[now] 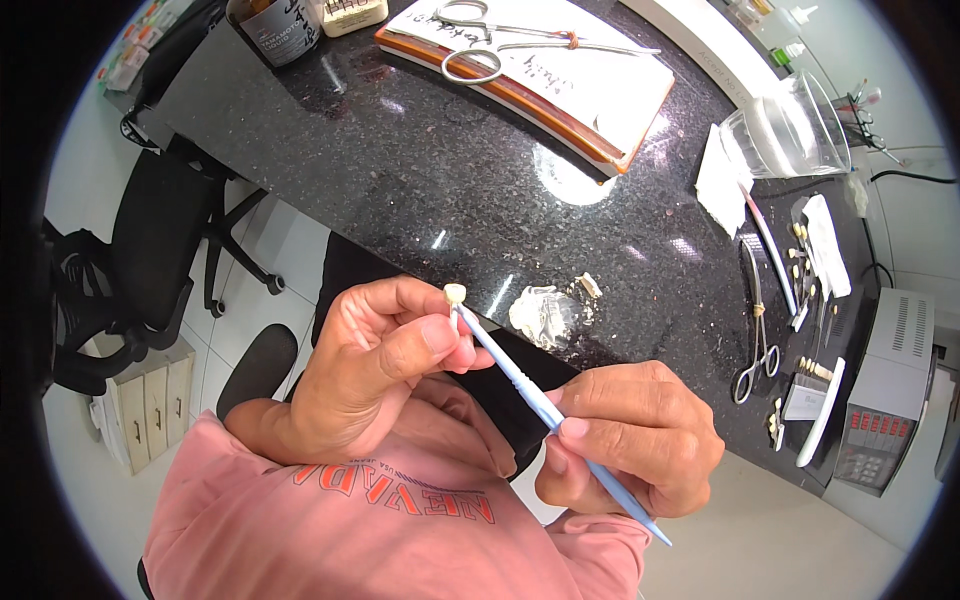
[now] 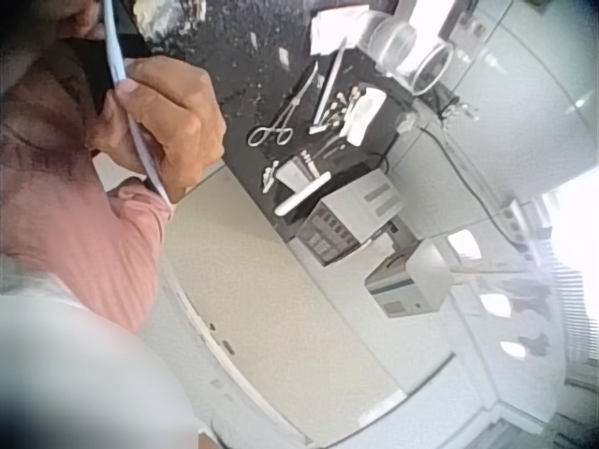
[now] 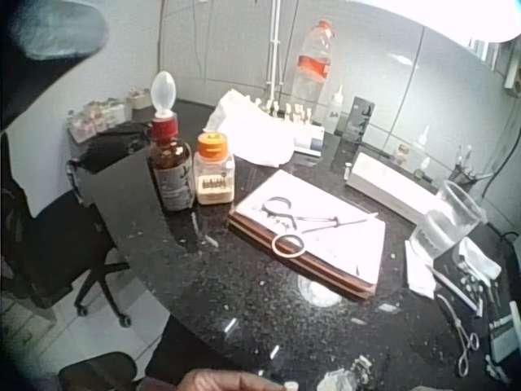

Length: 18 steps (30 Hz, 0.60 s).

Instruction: The recorder applies staining material to a dental crown while holding it with hemostats.

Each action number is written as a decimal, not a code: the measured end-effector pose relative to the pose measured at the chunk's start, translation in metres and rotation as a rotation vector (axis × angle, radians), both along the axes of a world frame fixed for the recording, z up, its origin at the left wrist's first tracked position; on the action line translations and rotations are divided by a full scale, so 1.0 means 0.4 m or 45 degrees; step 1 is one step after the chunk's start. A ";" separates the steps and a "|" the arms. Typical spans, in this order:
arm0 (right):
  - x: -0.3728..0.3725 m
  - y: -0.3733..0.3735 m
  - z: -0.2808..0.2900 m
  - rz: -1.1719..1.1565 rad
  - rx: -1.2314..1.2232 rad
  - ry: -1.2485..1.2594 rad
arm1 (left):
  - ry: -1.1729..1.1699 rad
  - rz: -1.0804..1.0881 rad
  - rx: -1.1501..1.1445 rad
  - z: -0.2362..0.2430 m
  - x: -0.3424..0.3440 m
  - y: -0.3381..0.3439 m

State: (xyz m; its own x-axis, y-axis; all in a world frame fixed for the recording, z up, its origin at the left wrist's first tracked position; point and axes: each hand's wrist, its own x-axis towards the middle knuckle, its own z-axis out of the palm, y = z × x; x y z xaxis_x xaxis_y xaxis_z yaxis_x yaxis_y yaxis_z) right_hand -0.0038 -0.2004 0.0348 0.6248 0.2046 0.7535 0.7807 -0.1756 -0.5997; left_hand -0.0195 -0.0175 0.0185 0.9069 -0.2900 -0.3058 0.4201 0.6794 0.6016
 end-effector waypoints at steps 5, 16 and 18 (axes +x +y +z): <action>-0.005 -0.001 0.004 -0.006 -0.012 0.037 | 0.015 -0.003 0.003 0.005 0.000 0.002; 0.004 0.001 0.000 0.034 -0.010 -0.006 | -0.011 0.008 -0.028 -0.002 0.000 0.001; 0.003 0.004 0.001 0.027 -0.007 -0.004 | -0.005 -0.001 -0.021 0.001 0.001 0.003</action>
State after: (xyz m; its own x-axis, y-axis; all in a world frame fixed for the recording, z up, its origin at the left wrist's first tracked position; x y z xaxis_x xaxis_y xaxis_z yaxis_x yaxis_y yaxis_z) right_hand -0.0025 -0.1986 0.0353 0.6179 0.2219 0.7543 0.7862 -0.1618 -0.5964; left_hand -0.0193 -0.0164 0.0190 0.9076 -0.2959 -0.2978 0.4187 0.6886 0.5921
